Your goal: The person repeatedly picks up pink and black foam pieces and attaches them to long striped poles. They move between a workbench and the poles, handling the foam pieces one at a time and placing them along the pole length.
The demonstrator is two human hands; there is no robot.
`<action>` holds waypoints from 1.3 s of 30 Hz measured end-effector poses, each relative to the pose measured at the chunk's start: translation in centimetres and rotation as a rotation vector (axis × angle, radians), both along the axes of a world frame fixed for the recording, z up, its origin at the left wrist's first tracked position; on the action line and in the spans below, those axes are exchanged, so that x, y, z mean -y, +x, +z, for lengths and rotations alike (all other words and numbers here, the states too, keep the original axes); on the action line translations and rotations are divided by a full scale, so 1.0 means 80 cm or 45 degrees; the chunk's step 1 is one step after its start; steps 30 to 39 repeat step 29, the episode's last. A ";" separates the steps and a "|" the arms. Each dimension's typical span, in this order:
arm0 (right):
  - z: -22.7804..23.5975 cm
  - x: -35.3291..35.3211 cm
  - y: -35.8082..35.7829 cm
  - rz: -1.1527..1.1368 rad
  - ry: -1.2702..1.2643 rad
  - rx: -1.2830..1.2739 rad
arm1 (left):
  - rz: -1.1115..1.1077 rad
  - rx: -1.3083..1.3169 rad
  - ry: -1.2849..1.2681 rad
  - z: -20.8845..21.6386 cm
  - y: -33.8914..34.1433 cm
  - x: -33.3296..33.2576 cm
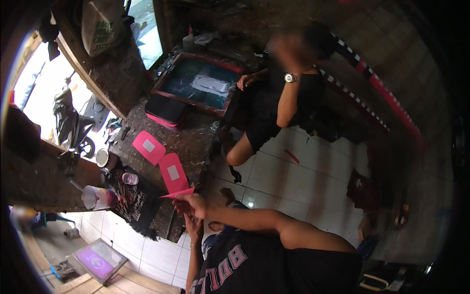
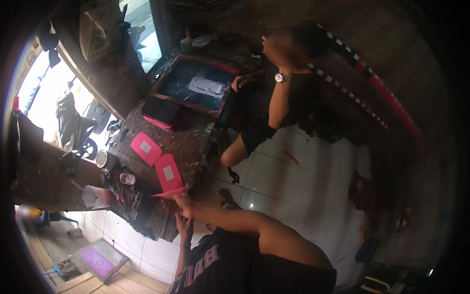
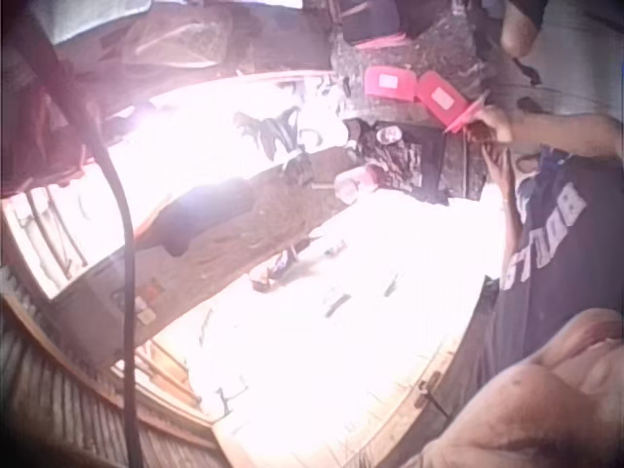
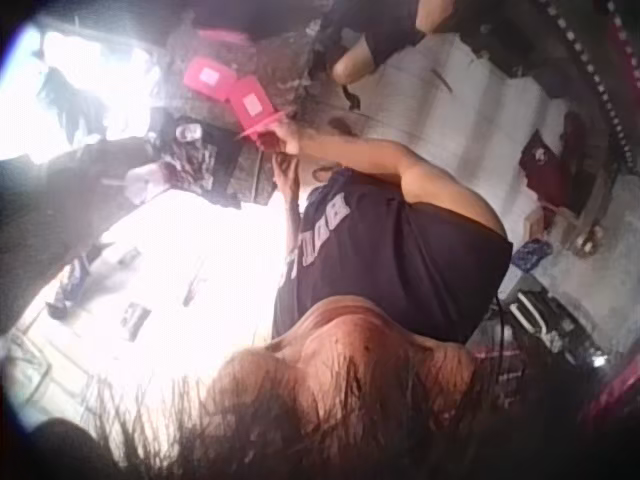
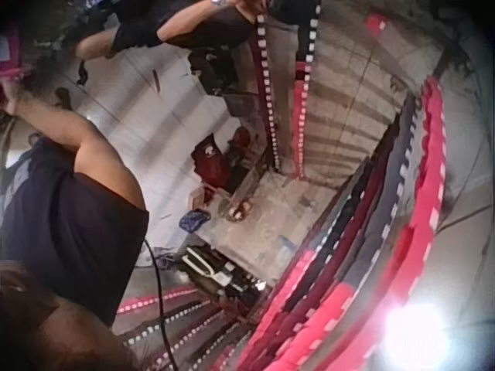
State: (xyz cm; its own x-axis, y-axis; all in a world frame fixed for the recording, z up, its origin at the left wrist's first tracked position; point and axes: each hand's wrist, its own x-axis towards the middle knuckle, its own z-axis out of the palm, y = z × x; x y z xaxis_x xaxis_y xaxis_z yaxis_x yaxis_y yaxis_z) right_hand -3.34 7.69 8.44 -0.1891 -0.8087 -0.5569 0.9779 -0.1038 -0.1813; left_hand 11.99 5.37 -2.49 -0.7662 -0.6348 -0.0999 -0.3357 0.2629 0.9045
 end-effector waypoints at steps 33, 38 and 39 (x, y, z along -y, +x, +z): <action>-0.019 -0.010 0.076 1.075 0.005 -1.328 | 0.993 -0.765 0.836 0.094 0.145 0.159; -0.019 -0.010 0.076 1.075 0.005 -1.328 | 0.993 -0.765 0.836 0.094 0.145 0.159; -0.019 -0.010 0.076 1.075 0.005 -1.328 | 0.993 -0.765 0.836 0.094 0.145 0.159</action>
